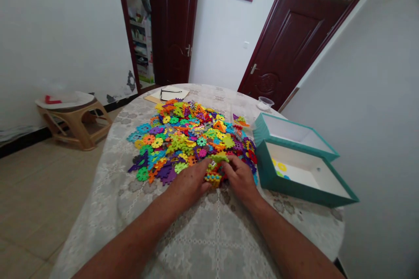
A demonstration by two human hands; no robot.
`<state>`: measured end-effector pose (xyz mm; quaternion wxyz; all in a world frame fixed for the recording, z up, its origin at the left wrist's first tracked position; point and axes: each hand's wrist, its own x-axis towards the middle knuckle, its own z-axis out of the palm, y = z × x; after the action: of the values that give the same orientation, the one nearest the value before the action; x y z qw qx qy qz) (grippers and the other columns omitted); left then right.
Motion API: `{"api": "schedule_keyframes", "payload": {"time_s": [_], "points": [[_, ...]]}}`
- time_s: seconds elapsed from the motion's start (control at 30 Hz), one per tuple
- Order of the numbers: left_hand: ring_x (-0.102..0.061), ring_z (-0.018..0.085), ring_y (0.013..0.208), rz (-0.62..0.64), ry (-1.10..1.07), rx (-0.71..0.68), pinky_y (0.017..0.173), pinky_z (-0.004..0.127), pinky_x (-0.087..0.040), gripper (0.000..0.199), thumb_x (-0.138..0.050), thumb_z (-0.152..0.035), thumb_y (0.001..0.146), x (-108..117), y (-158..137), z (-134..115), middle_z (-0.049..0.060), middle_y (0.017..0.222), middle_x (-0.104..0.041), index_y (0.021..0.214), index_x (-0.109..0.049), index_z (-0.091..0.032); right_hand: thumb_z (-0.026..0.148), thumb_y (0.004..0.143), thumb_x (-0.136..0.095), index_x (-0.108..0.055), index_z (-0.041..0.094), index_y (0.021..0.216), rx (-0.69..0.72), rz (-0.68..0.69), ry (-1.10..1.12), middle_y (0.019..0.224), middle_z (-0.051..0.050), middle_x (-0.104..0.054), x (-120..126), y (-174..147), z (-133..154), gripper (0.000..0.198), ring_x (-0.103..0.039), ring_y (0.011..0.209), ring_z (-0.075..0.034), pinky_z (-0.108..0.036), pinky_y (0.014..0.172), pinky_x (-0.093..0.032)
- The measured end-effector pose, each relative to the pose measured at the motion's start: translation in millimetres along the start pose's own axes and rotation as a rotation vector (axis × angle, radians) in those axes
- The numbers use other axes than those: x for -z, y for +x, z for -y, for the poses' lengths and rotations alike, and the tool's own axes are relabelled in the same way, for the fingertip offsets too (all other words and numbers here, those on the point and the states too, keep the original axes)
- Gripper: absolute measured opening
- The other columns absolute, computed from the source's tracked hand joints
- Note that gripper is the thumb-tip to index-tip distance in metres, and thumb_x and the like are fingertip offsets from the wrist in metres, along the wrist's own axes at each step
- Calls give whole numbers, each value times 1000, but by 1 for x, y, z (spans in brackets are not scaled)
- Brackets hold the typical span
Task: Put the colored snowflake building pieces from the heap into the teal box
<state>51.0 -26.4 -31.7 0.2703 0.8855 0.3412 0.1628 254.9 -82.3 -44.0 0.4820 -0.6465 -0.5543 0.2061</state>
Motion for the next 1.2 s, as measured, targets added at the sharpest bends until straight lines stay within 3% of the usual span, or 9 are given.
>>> {"api": "schedule_keyframes", "payload": {"time_s": [0.2, 0.33, 0.63, 0.8, 0.87, 0.97, 1.07, 1.2], "points": [[-67, 26, 117, 12, 16, 19, 97, 34, -50, 30, -66, -21, 88, 4, 0, -1, 9, 124, -72, 119, -62, -22, 46, 93, -65, -72, 20, 101, -88, 67, 185, 91, -2, -74, -13, -11, 11, 27, -67, 82, -20, -29, 72, -50], [-66, 25, 115, 46, 19, 18, 97, 34, -49, 28, -65, -21, 89, 5, -2, -4, 8, 123, -71, 117, -62, -23, 47, 95, -63, -69, 21, 101, -168, 48, 327, 94, -2, -73, -19, -15, 20, 28, -66, 87, -20, -29, 77, -52], [-65, 24, 106, 130, -53, 9, 87, 33, -50, 20, -62, -24, 92, 14, -10, -8, 5, 114, -68, 111, -59, -25, 42, 104, -49, -65, 24, 117, -149, -12, 381, 113, -4, -72, -32, -35, 32, 27, -67, 103, -21, -33, 89, -54], [-63, 23, 104, 183, -29, -13, 84, 32, -48, 16, -61, -20, 92, 17, -11, -5, 4, 112, -65, 107, -58, -24, 41, 104, -49, -66, 24, 116, -183, 20, 439, 112, -5, -72, -26, -32, 33, 27, -68, 102, -21, -32, 84, -55], [-63, 22, 100, 197, -19, 2, 82, 31, -47, 15, -59, -19, 92, 18, -11, -3, 4, 110, -64, 106, -58, -24, 37, 105, -48, -67, 24, 115, -153, 5, 354, 109, -4, -73, -15, -25, 34, 25, -68, 98, -20, -31, 83, -54], [-63, 21, 96, 208, -5, 7, 80, 31, -45, 15, -58, -19, 92, 20, -11, -1, 3, 106, -64, 105, -58, -24, 28, 102, -51, -69, 23, 107, 2, 39, 17, 104, -5, -73, 6, -15, 31, 19, -67, 98, -22, -32, 87, -50], [-63, 22, 99, 209, 1, 7, 83, 31, -46, 16, -58, -21, 93, 23, -12, 0, 3, 109, -65, 109, -59, -25, 17, 98, -51, -69, 21, 104, 124, 197, -261, 100, -7, -71, 16, -13, 22, 20, -65, 95, -24, -34, 86, -48], [-64, 23, 104, 215, 18, 47, 88, 33, -48, 18, -57, -23, 94, 27, -13, -2, 5, 113, -66, 112, -60, -25, 9, 94, -49, -68, 20, 103, 124, 377, -345, 104, -10, -69, 10, -24, 17, 24, -64, 98, -25, -35, 87, -51]]}}
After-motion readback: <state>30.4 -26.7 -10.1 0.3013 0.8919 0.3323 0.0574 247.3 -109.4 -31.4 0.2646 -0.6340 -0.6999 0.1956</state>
